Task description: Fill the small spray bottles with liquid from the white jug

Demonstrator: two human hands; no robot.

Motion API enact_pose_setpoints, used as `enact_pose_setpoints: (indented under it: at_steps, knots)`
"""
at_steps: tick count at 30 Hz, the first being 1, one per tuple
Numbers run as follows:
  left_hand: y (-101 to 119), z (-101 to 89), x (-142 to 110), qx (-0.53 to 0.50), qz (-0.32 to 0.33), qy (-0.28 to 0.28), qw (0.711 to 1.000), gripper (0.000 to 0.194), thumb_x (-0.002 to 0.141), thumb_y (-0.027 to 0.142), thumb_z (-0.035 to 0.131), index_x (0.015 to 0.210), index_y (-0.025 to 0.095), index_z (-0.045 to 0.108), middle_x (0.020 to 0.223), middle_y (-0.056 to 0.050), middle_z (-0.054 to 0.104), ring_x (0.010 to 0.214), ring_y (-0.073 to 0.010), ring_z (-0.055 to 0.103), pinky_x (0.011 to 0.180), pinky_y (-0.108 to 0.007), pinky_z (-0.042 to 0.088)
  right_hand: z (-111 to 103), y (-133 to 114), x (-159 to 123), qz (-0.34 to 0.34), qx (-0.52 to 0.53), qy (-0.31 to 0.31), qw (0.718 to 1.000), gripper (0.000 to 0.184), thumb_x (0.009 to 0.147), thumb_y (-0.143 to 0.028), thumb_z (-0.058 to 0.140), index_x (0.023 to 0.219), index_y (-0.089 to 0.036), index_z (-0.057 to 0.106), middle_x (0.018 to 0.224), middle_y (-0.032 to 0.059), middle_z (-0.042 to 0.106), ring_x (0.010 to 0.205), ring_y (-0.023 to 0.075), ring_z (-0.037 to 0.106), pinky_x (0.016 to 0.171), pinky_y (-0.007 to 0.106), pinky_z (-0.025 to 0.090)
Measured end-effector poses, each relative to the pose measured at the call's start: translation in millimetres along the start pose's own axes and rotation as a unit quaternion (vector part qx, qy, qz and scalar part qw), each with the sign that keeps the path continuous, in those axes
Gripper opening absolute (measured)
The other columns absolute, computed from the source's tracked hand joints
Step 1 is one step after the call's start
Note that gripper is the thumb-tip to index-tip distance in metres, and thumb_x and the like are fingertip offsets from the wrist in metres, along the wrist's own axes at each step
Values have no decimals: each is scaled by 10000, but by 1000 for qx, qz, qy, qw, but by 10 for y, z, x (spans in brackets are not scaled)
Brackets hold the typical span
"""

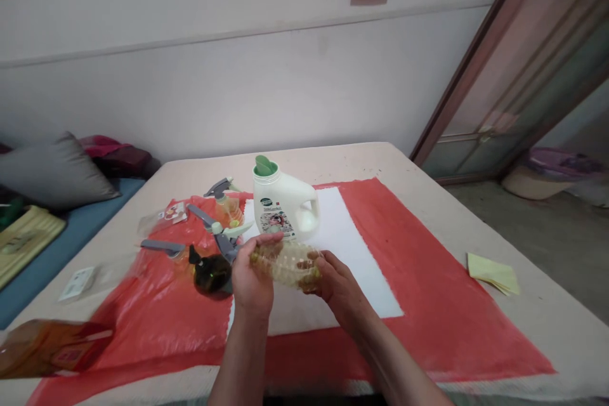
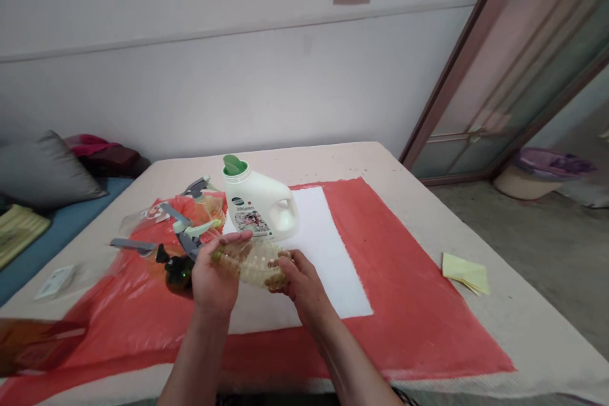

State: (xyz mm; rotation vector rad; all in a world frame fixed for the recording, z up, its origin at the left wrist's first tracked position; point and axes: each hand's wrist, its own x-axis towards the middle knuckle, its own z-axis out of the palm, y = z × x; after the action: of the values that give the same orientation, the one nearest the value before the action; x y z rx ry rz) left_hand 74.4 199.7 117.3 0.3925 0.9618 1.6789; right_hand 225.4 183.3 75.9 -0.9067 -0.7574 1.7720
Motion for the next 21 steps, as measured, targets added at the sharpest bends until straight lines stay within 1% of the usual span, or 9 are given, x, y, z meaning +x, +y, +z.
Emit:
enact_pose_setpoints:
  at_steps: [4, 7, 10, 13, 16, 18, 20, 21]
  knots:
    - [29, 1, 3, -14, -31, -1, 999, 437, 858, 504, 542, 766, 130, 749, 880, -136, 780, 862, -217, 722, 828, -331, 539, 34, -28, -38, -24, -17, -3, 1000, 444, 813, -556, 705, 999, -178, 566, 1028, 61, 631, 764, 143, 626, 672, 292, 484]
    - [40, 0, 12, -12, -30, -1, 999, 522, 888, 571, 501, 768, 127, 747, 898, -143, 780, 871, -226, 728, 810, -333, 550, 50, -50, -60, -33, -32, 4, 999, 464, 808, -569, 704, 1013, -177, 563, 1054, 72, 636, 777, 145, 626, 685, 298, 484]
    - [43, -6, 30, -3, -28, 0, 1000, 499, 884, 559, 514, 773, 130, 744, 882, -135, 778, 862, -234, 729, 779, -336, 559, 45, -75, -61, -44, -58, 11, 997, 461, 800, -549, 718, 1038, -184, 568, 1055, 68, 646, 804, 151, 625, 708, 305, 489]
    - [42, -17, 52, 12, -31, 9, 999, 474, 868, 548, 537, 779, 129, 739, 855, -121, 773, 818, -231, 724, 744, -334, 563, 17, -118, -47, -71, -85, 3, 994, 458, 750, -488, 775, 1041, -196, 577, 1060, 54, 646, 842, 158, 624, 727, 307, 501]
    - [33, -27, 69, 26, -32, 13, 999, 463, 845, 551, 564, 780, 125, 734, 861, -118, 768, 804, -223, 715, 729, -325, 558, -13, -161, -44, -83, -89, -3, 993, 487, 707, -413, 818, 1074, -223, 560, 1182, 57, 629, 954, 180, 635, 790, 323, 516]
    - [25, -30, 73, 31, -27, 17, 999, 415, 821, 520, 600, 772, 129, 731, 862, -110, 766, 814, -216, 709, 729, -313, 550, -21, -164, -50, -81, -87, -6, 993, 527, 683, -388, 836, 1095, -237, 543, 1229, 57, 621, 1002, 193, 644, 826, 337, 524]
    - [23, -27, 70, 34, -17, 26, 999, 366, 792, 486, 628, 758, 136, 729, 849, -102, 764, 834, -213, 704, 741, -304, 539, -16, -133, -55, -74, -89, -8, 993, 527, 676, -411, 841, 1070, -227, 543, 1169, 57, 648, 954, 189, 663, 802, 332, 535]
    - [24, -25, 65, 34, -10, 32, 999, 349, 776, 477, 639, 748, 141, 728, 835, -99, 762, 843, -216, 703, 749, -304, 535, -10, -106, -54, -64, -92, -9, 994, 504, 692, -452, 826, 1037, -214, 547, 1109, 59, 665, 900, 185, 673, 766, 327, 543]
